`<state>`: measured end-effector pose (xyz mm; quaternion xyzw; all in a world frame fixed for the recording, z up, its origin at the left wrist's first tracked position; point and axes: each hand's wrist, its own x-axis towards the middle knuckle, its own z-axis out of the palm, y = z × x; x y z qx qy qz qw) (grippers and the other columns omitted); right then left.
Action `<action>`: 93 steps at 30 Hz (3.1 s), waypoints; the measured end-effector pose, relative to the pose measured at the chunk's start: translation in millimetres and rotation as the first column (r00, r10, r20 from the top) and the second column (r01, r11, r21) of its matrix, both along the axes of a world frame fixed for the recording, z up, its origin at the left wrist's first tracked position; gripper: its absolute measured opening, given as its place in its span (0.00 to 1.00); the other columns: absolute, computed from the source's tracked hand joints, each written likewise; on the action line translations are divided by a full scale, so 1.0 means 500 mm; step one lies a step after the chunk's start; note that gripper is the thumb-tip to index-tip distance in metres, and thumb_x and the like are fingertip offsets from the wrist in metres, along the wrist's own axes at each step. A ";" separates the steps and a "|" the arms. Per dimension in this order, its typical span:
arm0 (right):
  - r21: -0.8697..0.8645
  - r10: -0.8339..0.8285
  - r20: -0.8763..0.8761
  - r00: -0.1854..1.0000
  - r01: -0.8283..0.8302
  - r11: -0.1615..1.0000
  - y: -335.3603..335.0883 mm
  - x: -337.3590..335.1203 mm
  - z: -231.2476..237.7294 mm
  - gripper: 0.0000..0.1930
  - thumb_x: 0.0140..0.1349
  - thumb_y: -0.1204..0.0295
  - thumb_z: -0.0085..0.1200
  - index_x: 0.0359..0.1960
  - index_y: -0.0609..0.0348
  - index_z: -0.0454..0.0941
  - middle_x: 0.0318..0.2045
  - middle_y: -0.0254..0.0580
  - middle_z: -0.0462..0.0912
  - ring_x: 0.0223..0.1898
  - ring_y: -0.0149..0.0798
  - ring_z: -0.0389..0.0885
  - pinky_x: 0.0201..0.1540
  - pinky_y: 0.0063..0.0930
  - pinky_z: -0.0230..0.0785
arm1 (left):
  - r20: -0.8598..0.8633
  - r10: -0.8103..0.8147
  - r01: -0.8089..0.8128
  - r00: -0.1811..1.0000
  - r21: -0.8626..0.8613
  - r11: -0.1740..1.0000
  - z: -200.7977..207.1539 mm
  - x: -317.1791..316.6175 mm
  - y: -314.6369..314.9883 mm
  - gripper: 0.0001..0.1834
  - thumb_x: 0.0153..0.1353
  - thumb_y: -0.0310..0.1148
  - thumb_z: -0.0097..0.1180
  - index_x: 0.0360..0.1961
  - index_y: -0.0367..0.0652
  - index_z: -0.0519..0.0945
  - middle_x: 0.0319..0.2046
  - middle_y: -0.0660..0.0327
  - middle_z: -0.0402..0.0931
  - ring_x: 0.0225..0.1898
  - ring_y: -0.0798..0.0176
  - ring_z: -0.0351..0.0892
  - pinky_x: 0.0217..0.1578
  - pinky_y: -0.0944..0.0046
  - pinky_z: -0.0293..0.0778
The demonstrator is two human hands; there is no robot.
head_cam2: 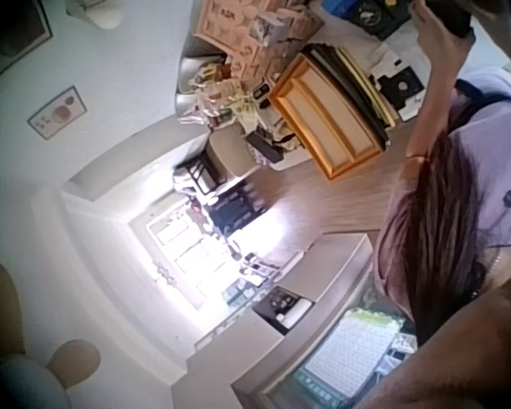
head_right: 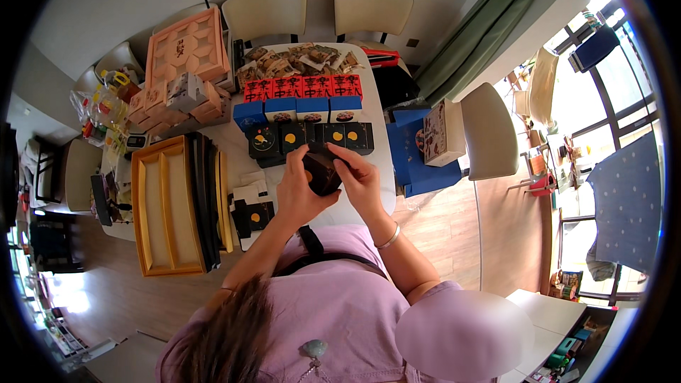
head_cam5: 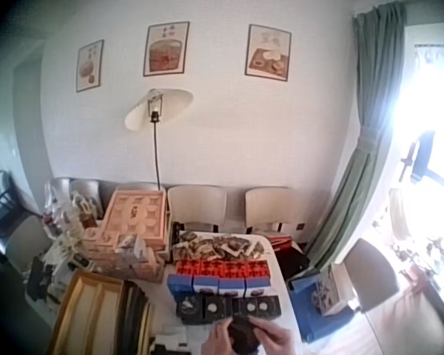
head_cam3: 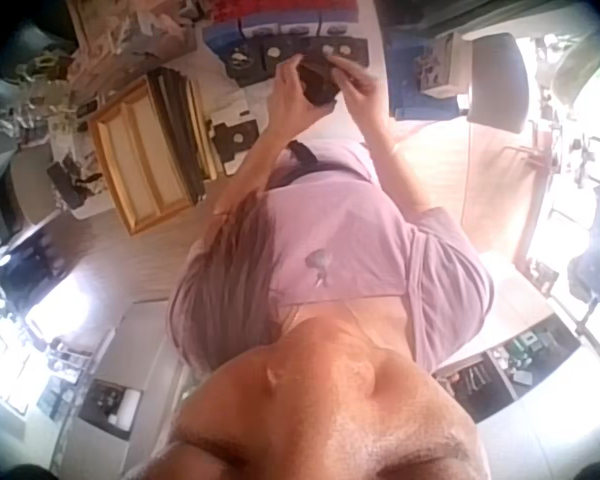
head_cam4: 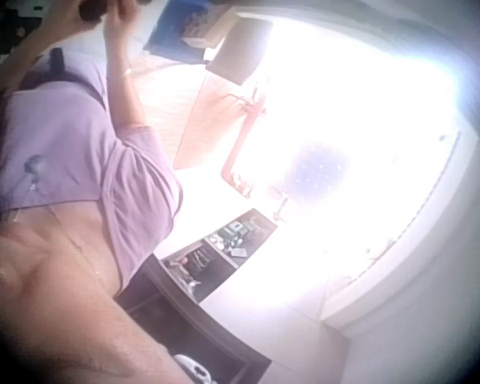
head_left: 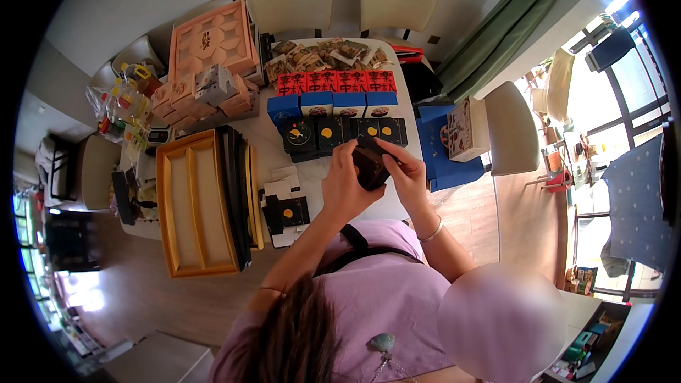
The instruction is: The person assembles small black cardboard boxes by folding the flaps and securing them with yellow circular stickers. They handle the boxes one at a time, picking them up from a pile, folding the sides, and placing them on the table.
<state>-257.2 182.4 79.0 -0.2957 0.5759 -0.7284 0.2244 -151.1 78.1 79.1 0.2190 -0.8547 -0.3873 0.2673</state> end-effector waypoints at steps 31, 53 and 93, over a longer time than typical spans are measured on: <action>0.020 -0.092 -0.222 0.971 0.099 0.995 0.003 0.016 -0.025 0.15 0.60 0.83 0.57 0.50 0.64 0.78 0.55 0.49 0.77 0.53 0.35 0.78 0.50 0.25 0.76 | -0.065 0.000 0.004 0.998 0.061 0.998 -0.014 -0.004 -0.008 0.52 0.38 0.37 0.76 0.65 0.46 0.60 0.53 0.50 0.68 0.43 0.49 0.81 0.38 0.58 0.79; 0.009 -0.121 -0.199 0.973 0.126 0.992 0.004 -0.013 0.001 0.08 0.59 0.84 0.57 0.40 0.67 0.83 0.48 0.46 0.82 0.44 0.30 0.82 0.45 0.22 0.76 | -0.103 0.029 -0.039 0.994 -0.100 0.994 0.007 -0.019 0.002 0.57 0.35 0.33 0.75 0.69 0.46 0.56 0.53 0.49 0.67 0.48 0.48 0.77 0.37 0.58 0.79; 0.252 0.377 -0.351 0.857 -0.301 0.920 0.121 -0.033 0.115 0.54 0.39 0.69 0.76 0.70 0.58 0.55 0.64 0.54 0.61 0.65 0.54 0.63 0.62 0.43 0.66 | -0.580 0.063 0.577 0.812 0.782 -0.238 0.014 0.010 0.070 0.43 0.61 0.61 0.42 0.71 0.46 0.56 0.64 0.48 0.64 0.57 0.34 0.73 0.56 0.35 0.71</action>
